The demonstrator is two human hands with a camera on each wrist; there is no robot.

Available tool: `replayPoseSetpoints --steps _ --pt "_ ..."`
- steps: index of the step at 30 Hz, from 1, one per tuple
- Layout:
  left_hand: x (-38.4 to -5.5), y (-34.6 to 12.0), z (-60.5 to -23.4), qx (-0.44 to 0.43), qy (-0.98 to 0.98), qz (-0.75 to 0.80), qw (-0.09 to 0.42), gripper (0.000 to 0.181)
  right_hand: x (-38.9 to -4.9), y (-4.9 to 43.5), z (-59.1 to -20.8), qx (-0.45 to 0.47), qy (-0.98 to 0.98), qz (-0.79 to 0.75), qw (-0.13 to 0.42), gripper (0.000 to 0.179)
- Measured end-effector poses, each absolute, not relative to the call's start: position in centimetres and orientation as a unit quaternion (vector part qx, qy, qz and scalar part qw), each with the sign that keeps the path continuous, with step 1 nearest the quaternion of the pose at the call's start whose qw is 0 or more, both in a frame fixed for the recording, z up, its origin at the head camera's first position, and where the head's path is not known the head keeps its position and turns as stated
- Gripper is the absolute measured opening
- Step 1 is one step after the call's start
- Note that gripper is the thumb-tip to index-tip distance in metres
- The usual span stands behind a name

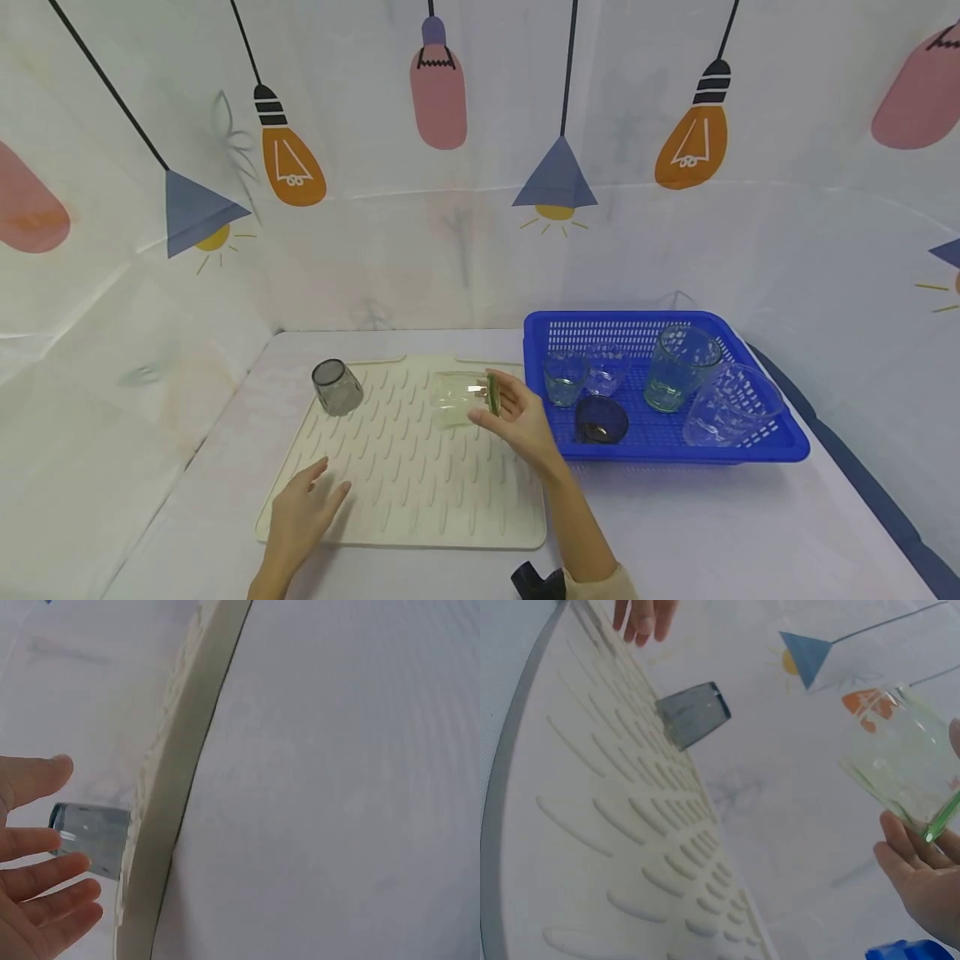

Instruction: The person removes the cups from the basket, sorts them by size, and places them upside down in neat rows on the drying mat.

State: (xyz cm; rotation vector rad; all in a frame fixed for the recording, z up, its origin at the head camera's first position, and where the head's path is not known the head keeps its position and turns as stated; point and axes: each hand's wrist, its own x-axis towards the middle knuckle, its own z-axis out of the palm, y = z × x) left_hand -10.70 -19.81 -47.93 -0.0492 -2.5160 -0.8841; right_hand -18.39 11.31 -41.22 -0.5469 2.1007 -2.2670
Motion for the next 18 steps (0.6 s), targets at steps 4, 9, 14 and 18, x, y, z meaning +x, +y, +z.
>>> replayPoseSetpoints --steps 4,9,14,18 --pt "-10.0 -21.4 -47.4 0.044 -0.941 -0.290 0.170 0.054 -19.0 10.7 -41.4 -0.153 0.678 -0.718 0.011 0.068" --pt "-9.6 -23.4 -47.4 0.069 -0.953 -0.265 0.129 0.058 -19.9 9.6 -41.7 -0.152 0.671 -0.725 0.013 0.067" --pt "-9.2 -25.2 -47.9 0.073 -0.960 -0.255 0.086 0.062 -20.9 8.2 -42.0 -0.143 0.671 -0.727 0.013 0.068" --pt "-9.1 -25.9 -48.3 0.061 -0.962 -0.260 0.059 0.064 -21.6 7.1 -42.1 -0.130 0.678 -0.723 0.014 0.068"
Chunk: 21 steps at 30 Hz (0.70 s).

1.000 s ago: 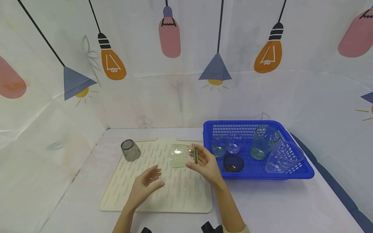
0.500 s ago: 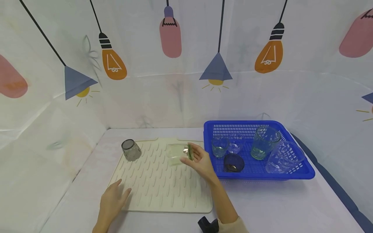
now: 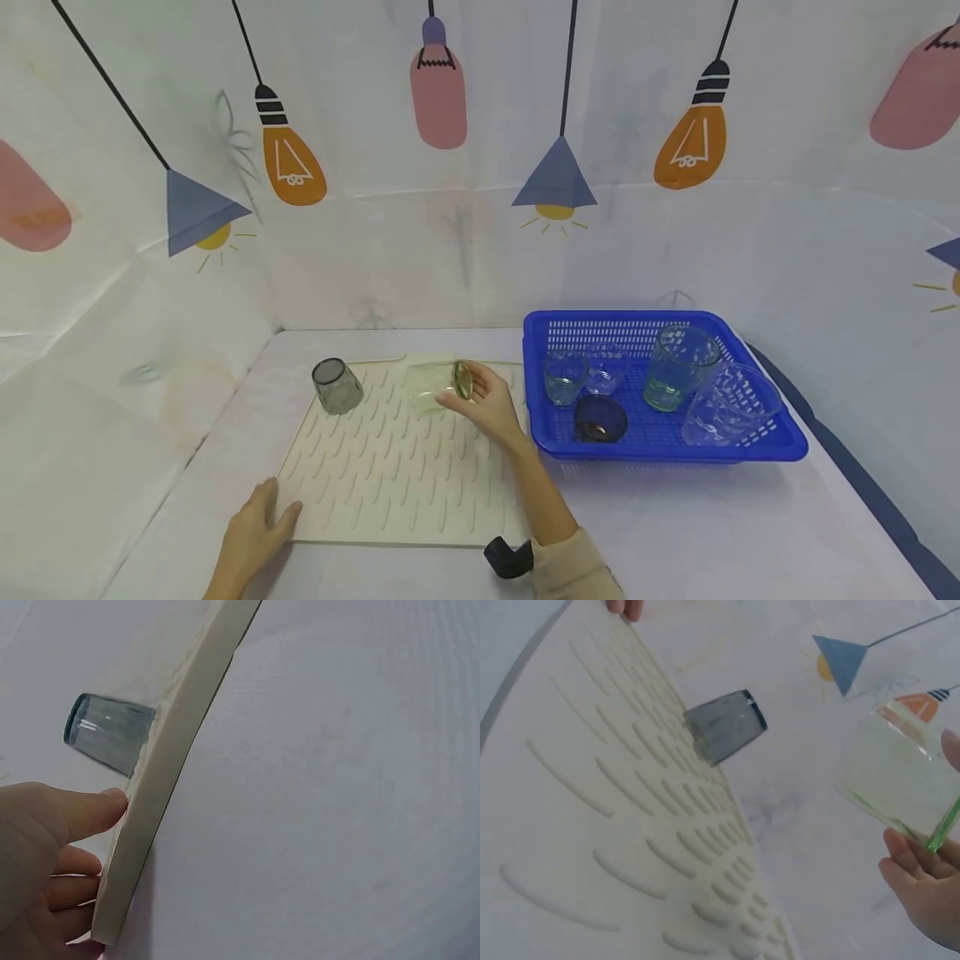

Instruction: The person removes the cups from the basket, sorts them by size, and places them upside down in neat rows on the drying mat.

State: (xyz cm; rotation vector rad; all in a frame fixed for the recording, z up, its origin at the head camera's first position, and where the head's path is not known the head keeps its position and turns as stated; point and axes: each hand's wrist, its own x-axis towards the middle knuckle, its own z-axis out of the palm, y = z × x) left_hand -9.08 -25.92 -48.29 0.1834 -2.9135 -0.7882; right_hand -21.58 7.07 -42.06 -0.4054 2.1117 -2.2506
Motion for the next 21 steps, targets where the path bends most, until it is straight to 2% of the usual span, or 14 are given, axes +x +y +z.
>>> replayPoseSetpoints --steps 5,10,21 --pt "-8.8 -26.8 -49.5 0.008 -0.951 -0.286 0.113 0.060 -22.1 5.6 -41.9 -0.139 0.700 -0.700 0.023 0.071" --pt "-8.5 -27.5 -50.6 -0.010 -0.932 -0.327 0.156 0.055 -21.9 4.0 -40.9 -0.171 0.726 -0.666 0.026 0.064" --pt "-8.7 -27.9 -50.6 -0.003 -0.928 -0.339 0.156 0.050 -24.8 0.3 -45.3 -0.154 0.778 -0.609 0.010 0.071"
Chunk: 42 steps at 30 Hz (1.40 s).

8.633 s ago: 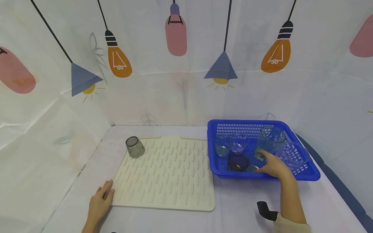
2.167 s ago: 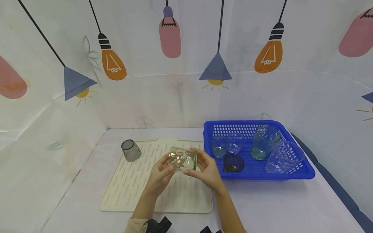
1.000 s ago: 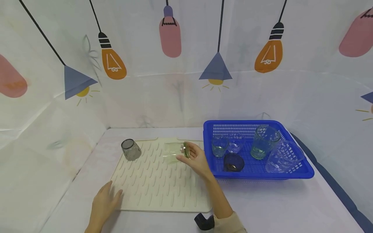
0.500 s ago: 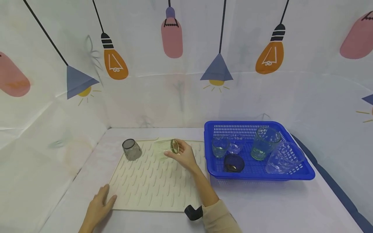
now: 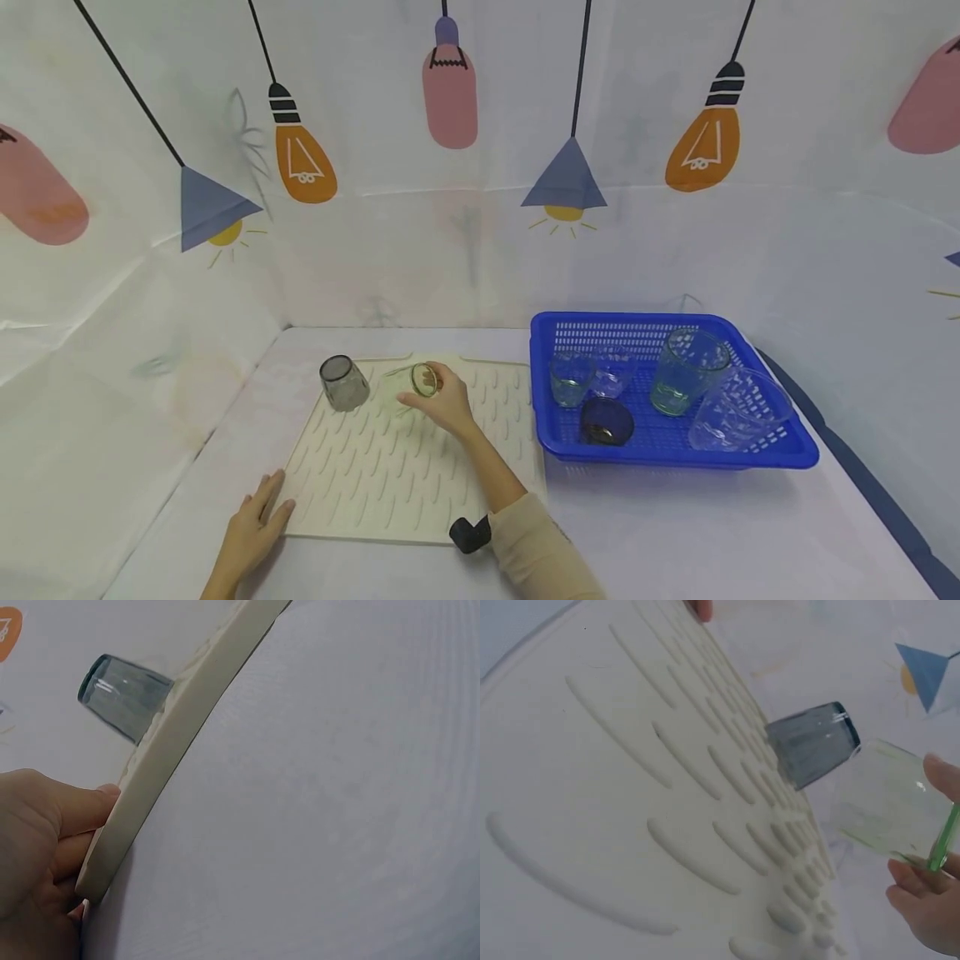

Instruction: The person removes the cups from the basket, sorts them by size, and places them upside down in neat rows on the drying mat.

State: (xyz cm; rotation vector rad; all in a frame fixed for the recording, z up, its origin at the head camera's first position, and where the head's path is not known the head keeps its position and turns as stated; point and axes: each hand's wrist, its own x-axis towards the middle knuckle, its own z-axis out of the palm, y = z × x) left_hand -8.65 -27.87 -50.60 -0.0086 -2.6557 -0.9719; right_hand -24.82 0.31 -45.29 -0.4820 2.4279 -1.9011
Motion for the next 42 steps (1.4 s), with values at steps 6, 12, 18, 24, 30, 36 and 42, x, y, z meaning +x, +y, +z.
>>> replayPoseSetpoints --steps 6,12,18,24,30,36,42 --pt "-8.5 -27.9 -50.9 -0.001 -0.926 -0.336 0.171 0.049 -25.3 -1.5 -46.0 -0.155 0.815 -0.559 -0.001 0.075" --pt "-8.6 -27.7 -50.8 0.005 -0.926 -0.338 0.170 0.050 -26.0 -2.7 -46.0 -0.175 0.825 -0.537 -0.014 0.075" --pt "-8.6 -27.6 -50.6 0.002 -0.926 -0.335 0.174 0.050 -26.4 -3.9 -45.8 -0.194 0.845 -0.499 -0.014 0.074" --pt "-8.6 -27.7 -50.5 0.006 -0.925 -0.338 0.172 0.049 -26.5 -5.2 -45.5 -0.220 0.857 -0.465 -0.022 0.072" --pt "-8.7 -27.6 -50.5 0.007 -0.923 -0.346 0.168 0.050 -26.6 -5.8 -45.5 -0.233 0.872 -0.429 -0.034 0.073" --pt "-8.7 -27.6 -50.5 0.011 -0.923 -0.348 0.164 0.050 -26.7 -6.0 -45.3 -0.231 0.880 -0.415 -0.031 0.075" --pt "-8.8 -27.6 -50.6 0.013 -0.924 -0.344 0.168 0.050 -26.9 -6.1 -45.5 -0.225 0.888 -0.400 0.010 0.077"
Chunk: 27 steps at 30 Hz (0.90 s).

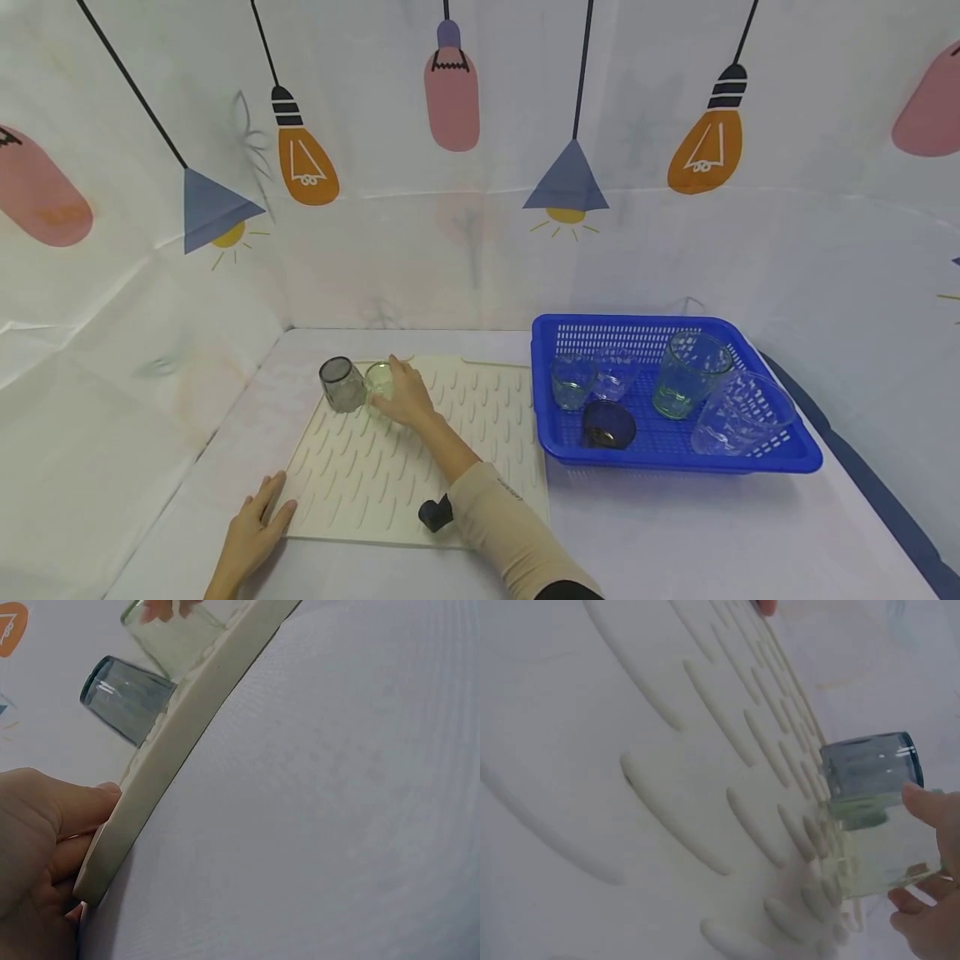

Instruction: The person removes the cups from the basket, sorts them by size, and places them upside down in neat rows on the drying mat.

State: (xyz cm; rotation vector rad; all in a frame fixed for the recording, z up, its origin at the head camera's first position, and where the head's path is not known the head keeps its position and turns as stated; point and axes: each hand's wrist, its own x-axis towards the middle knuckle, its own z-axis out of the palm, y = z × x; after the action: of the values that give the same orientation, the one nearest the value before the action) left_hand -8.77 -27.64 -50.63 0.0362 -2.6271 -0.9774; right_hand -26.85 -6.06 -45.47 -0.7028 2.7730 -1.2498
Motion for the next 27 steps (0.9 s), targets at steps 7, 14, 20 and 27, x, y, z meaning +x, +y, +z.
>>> replayPoseSetpoints --steps 7,14,20,27 --pt "-8.8 -27.7 -50.7 0.013 -0.925 -0.338 0.172 0.051 -26.7 -5.8 -46.4 -0.236 0.885 -0.399 0.032 0.072" --pt "-8.9 -27.8 -50.8 0.016 -0.925 -0.341 0.166 0.051 -26.0 -5.2 -46.3 -0.218 0.883 -0.414 0.026 0.068" --pt "-9.0 -27.8 -50.7 0.015 -0.924 -0.342 0.169 0.051 -24.7 -3.9 -46.3 -0.231 0.874 -0.428 0.002 0.063" --pt "-8.8 -27.7 -50.7 0.020 -0.924 -0.342 0.168 0.051 -22.6 -1.3 -44.8 -0.243 0.857 -0.453 -0.030 0.059"
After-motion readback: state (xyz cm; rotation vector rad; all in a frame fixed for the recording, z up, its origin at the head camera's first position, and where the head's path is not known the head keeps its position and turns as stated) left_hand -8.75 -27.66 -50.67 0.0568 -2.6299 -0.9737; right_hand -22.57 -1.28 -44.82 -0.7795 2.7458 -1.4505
